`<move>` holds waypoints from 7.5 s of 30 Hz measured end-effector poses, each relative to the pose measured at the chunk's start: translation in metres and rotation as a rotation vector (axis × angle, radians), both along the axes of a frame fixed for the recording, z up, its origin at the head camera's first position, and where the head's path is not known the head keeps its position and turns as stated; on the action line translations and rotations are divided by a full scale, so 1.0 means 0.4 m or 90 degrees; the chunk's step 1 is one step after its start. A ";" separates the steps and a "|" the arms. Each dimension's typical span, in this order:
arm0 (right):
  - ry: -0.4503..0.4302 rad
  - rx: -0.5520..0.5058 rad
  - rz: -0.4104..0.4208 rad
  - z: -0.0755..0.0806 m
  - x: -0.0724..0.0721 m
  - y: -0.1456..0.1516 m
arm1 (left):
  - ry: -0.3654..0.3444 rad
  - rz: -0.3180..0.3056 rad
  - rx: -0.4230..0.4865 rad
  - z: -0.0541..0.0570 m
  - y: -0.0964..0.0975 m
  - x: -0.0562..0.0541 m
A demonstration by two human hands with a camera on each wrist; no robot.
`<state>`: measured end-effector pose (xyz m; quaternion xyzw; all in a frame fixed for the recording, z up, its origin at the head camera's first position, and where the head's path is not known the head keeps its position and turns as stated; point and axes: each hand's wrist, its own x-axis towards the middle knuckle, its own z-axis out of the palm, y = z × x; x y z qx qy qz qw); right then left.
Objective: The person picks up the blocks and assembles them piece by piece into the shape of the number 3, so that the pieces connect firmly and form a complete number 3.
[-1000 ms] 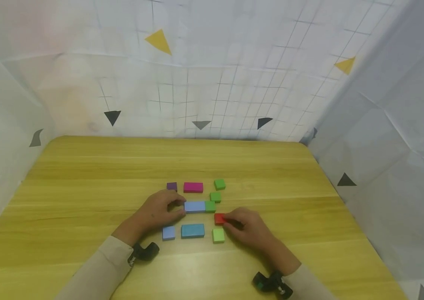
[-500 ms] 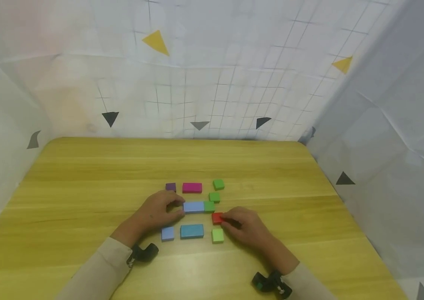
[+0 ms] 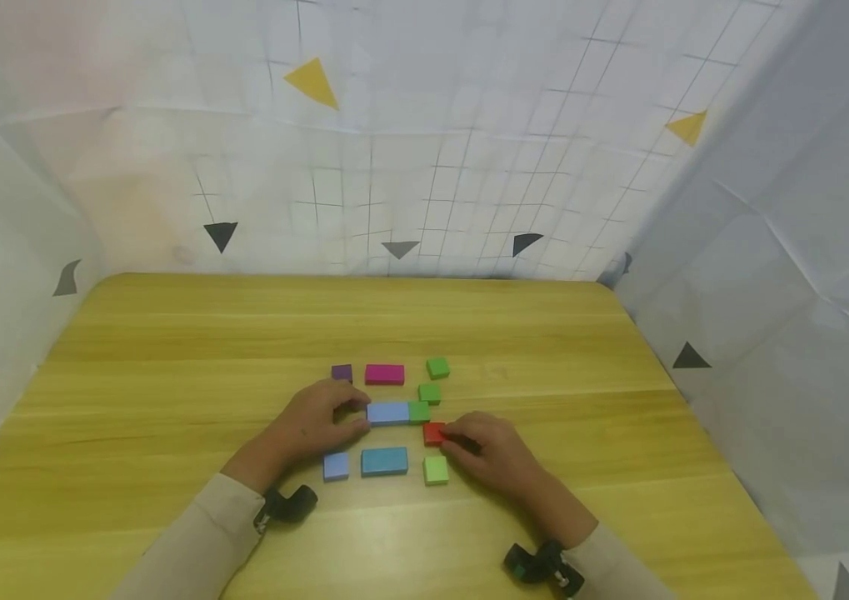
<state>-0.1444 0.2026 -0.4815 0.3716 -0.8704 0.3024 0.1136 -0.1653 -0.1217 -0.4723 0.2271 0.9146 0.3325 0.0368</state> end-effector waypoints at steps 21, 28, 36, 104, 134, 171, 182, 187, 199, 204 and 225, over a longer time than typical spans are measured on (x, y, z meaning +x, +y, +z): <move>0.008 -0.007 0.001 0.001 -0.002 -0.006 | 0.015 -0.005 0.006 -0.002 -0.003 -0.004; 0.025 0.004 0.003 0.001 0.000 -0.011 | 0.009 -0.005 0.007 -0.001 -0.005 -0.005; 0.029 0.002 0.001 -0.001 0.000 -0.014 | 0.006 -0.005 0.008 -0.006 -0.006 -0.006; 0.053 -0.040 0.012 -0.003 0.008 -0.014 | -0.034 0.005 0.021 0.001 -0.003 -0.003; 0.082 -0.038 0.079 0.003 0.009 -0.028 | -0.014 -0.003 0.005 0.003 -0.006 -0.007; 0.093 0.008 -0.056 -0.005 0.016 -0.025 | 0.008 -0.016 0.006 -0.005 -0.006 -0.009; 0.109 -0.030 0.021 0.001 0.017 -0.019 | 0.002 -0.017 0.004 0.002 -0.005 -0.007; 0.123 -0.024 0.109 0.003 0.017 -0.019 | -0.003 -0.014 0.005 0.003 -0.004 -0.007; 0.109 0.000 0.192 0.013 0.021 -0.011 | -0.009 -0.013 0.008 -0.001 -0.005 -0.006; 0.092 0.007 0.197 0.012 0.022 -0.007 | -0.011 -0.010 0.014 -0.005 -0.002 -0.008; 0.120 -0.018 0.197 0.009 0.014 -0.010 | -0.002 -0.011 0.007 -0.007 -0.005 -0.008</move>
